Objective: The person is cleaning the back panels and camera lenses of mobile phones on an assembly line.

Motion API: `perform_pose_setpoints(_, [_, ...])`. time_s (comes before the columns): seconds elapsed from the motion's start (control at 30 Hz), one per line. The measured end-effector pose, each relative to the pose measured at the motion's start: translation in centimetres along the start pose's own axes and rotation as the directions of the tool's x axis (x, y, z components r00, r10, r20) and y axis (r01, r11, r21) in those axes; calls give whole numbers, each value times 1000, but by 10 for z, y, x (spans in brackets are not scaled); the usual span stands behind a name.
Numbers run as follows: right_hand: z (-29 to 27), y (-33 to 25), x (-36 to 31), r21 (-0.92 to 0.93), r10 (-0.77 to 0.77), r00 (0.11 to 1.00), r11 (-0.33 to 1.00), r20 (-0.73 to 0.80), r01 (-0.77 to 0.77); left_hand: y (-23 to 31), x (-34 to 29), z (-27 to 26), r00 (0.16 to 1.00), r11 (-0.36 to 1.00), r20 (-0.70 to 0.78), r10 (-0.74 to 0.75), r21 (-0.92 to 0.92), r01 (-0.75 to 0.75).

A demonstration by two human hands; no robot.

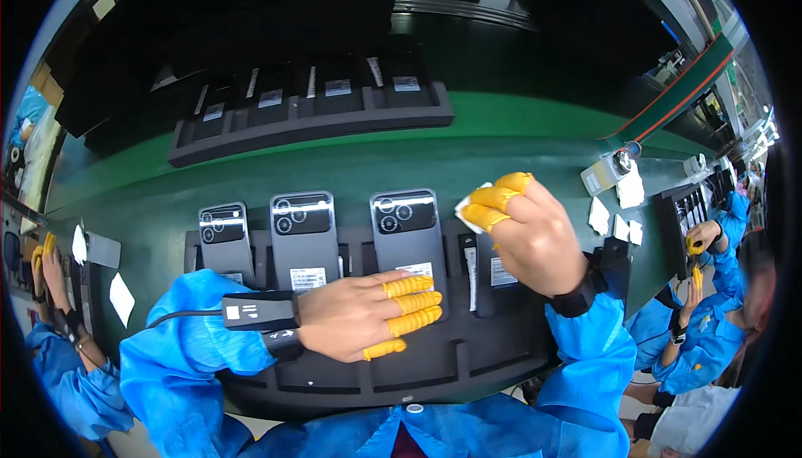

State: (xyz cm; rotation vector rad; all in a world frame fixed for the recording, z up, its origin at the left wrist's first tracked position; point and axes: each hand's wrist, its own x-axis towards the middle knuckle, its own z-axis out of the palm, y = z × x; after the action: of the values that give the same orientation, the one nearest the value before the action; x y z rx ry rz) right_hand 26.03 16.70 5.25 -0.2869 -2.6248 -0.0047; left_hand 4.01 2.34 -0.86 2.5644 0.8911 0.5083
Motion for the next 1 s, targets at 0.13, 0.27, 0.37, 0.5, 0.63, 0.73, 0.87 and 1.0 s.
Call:
perform_pose_setpoints(0.13, [33, -9, 29, 43, -57, 998, 997, -15, 57, -4, -2, 8, 997, 1000, -76, 3, 5, -2])
perform_pose_setpoints(0.27, [65, -16, 50, 117, -178, 978, 975, -107, 190, -5, -3, 11, 992, 1000, -127, -5, -9, 4])
perform_pose_setpoints(0.37, [75, -16, 54, 82, -235, 972, 968, -20, 236, -7, -3, 15, 990, 1000, -139, 13, -14, -15])
perform_pose_setpoints(0.5, [74, -18, 45, 68, -215, 977, 974, 2, 215, -8, -8, 18, 990, 999, -137, 16, -46, -23])
perform_pose_setpoints(0.63, [58, -20, 38, 27, -169, 983, 986, 71, 167, -7, -10, 18, 989, 998, -146, 18, -52, -26])
perform_pose_setpoints(0.73, [45, -22, 27, 14, -116, 985, 993, 129, 116, -6, -10, 16, 988, 999, -150, 28, -39, -34])
perform_pose_setpoints(0.87, [34, -26, 30, 9, -72, 978, 997, 197, 72, -2, -9, 15, 990, 999, -143, 13, -40, -19])
perform_pose_setpoints(1.0, [56, -33, 46, 105, -230, 972, 967, -42, 233, -4, -5, 13, 988, 998, -152, 29, -42, -36])
